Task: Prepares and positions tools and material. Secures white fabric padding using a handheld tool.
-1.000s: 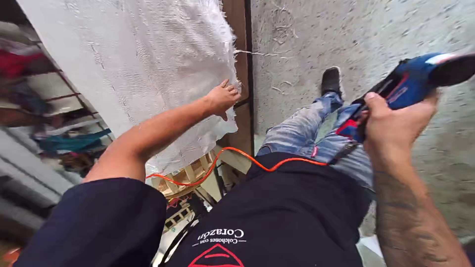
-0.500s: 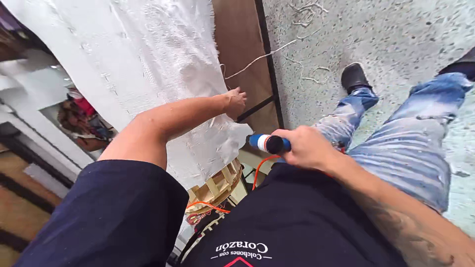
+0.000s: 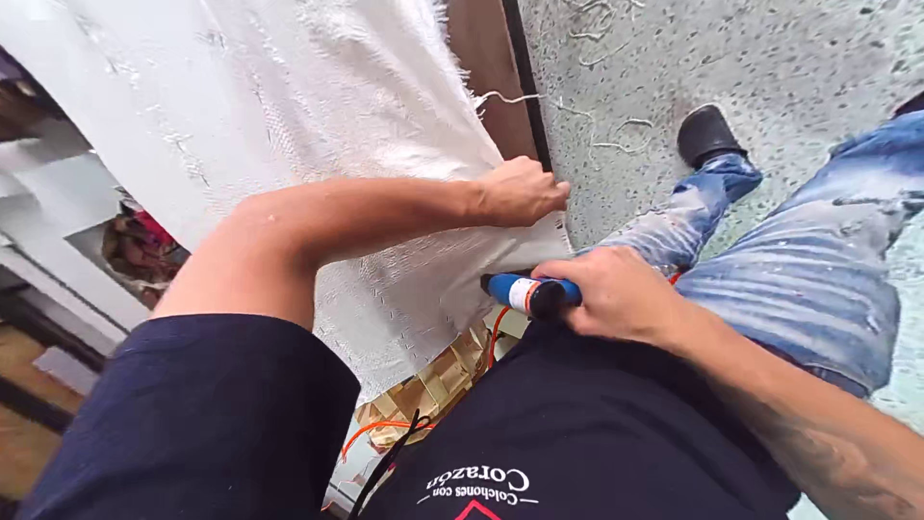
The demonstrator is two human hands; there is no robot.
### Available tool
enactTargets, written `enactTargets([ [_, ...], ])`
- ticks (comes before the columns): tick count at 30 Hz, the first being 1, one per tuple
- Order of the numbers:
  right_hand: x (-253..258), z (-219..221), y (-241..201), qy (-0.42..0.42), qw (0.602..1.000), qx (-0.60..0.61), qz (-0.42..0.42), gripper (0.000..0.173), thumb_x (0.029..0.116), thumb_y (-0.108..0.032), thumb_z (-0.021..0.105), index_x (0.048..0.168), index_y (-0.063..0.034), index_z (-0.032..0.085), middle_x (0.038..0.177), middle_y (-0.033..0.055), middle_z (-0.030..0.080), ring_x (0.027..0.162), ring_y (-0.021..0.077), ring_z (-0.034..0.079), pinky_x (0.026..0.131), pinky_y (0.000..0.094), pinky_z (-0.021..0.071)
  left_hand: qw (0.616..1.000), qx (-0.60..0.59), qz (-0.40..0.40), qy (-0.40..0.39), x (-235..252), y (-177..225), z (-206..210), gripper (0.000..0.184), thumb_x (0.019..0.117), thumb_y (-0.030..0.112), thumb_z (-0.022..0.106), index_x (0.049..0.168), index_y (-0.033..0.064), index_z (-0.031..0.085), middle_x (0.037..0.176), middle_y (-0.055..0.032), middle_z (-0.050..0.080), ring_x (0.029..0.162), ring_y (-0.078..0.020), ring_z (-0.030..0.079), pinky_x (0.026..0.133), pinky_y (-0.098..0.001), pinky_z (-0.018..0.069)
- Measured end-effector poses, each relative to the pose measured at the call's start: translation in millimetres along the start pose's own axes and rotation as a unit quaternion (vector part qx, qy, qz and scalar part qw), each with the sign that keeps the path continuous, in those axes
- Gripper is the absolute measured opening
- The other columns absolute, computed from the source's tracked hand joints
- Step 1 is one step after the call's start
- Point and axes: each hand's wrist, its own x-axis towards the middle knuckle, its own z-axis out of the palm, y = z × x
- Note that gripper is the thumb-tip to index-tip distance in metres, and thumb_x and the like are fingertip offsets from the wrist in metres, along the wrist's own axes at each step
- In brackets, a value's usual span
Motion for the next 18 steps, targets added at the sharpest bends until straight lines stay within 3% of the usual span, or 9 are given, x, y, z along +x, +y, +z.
enactTargets([
  [3,29.6,12.4,0.5,0.002,0.999,0.029,-0.016,0.03,0.0787,-0.039,0.068,0.102,-0.0208,0.072,0.071,0.0049,0.067,0.068,0.0286,0.068,0.058,0.0543,0.0512,0.999,-0.015,0.014,-0.028,11.3,-29.5,36.3,0.028,0.1049,0.025,0.046,0.113,0.0042,0.063,0.089,-0.0193,0.07,0.089,-0.0424,0.07,0.079,-0.0618,0.0532],
  [7,57.4,49.1,9.1,-0.009,0.995,0.086,-0.042,0.029,0.083,-0.043,0.066,0.094,-0.017,0.071,0.069,0.004,0.066,0.067,0.0241,0.068,0.057,0.0495,0.0515,0.994,0.002,0.008,-0.106,-0.4,-70.2,85.8,0.023,0.1011,0.018,0.05,0.11,0.0019,0.064,0.09,-0.0206,0.069,0.088,-0.0443,0.069,0.072,-0.0643,0.0533],
  [13,54.0,86.3,12.5,0.027,0.992,0.107,-0.058,0.031,0.0815,-0.037,0.067,0.104,-0.0162,0.073,0.078,0.0052,0.072,0.072,0.0253,0.072,0.058,0.0511,0.0541,0.986,0.029,0.008,-0.166,0.7,-83.3,89.7,0.021,0.1016,0.016,0.049,0.106,0.0014,0.063,0.089,-0.0202,0.068,0.087,-0.0438,0.069,0.07,-0.0628,0.0531],
  [18,51.2,95.8,12.1,0.027,0.994,0.091,-0.05,0.029,0.0833,-0.037,0.066,0.101,-0.015,0.071,0.076,0.0057,0.07,0.071,0.0262,0.071,0.057,0.05,0.0527,0.988,0.019,-0.016,-0.154,-0.2,-89.6,95.3,0.024,0.1026,0.018,0.047,0.104,0.0016,0.064,0.09,-0.0193,0.069,0.087,-0.0425,0.069,0.072,-0.0619,0.053],
])
